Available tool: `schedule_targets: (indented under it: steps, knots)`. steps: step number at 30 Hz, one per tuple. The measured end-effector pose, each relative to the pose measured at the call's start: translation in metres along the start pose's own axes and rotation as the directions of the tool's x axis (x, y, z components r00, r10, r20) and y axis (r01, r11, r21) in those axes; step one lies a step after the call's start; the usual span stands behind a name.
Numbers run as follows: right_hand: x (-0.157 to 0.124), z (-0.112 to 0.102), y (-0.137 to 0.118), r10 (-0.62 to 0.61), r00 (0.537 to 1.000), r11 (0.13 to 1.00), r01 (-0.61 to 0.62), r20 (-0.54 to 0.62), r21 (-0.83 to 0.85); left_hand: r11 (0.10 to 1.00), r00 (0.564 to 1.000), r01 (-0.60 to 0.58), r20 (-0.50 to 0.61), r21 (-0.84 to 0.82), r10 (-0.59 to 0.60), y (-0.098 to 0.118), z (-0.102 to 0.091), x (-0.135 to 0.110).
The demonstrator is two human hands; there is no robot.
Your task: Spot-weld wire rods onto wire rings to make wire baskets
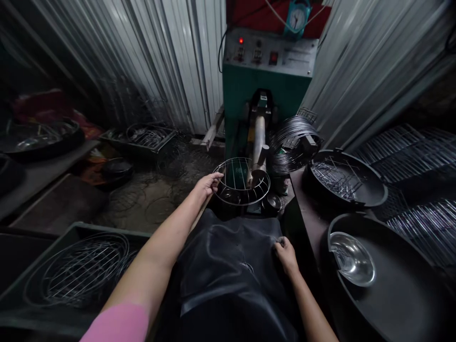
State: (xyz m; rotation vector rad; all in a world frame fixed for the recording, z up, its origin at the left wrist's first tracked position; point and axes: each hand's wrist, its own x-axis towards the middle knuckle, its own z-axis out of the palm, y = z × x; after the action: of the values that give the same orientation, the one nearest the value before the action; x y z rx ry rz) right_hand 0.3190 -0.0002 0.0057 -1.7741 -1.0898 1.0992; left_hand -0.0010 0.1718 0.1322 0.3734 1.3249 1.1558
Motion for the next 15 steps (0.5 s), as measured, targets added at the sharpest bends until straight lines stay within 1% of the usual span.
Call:
schedule_targets:
  steps: [4, 8, 13, 15]
  knots:
    - [-0.003, -0.001, -0.005, -0.018, 0.999, 1.000, 0.017, 0.047, 0.027, 1.000, 1.000, -0.007, -0.018, 0.000, 0.007, 0.001, 0.002, -0.004]
    - [-0.008, -0.006, -0.013, 0.015, 0.992, 0.997, -0.025, 0.128, 0.076, 1.000, 1.000, -0.012, -0.024, -0.006, 0.012, 0.001, 0.002, -0.005]
    - [-0.011, -0.007, -0.013, -0.012, 0.992, 0.992, -0.004, 0.124, 0.129, 1.000, 1.000, -0.011, -0.019, -0.010, 0.011, -0.001, 0.001, -0.002]
    - [-0.010, -0.006, -0.010, -0.012, 0.990, 0.994, -0.004, 0.144, 0.113, 1.000, 1.000, -0.008, -0.019, -0.019, 0.008, -0.001, 0.001, -0.001]
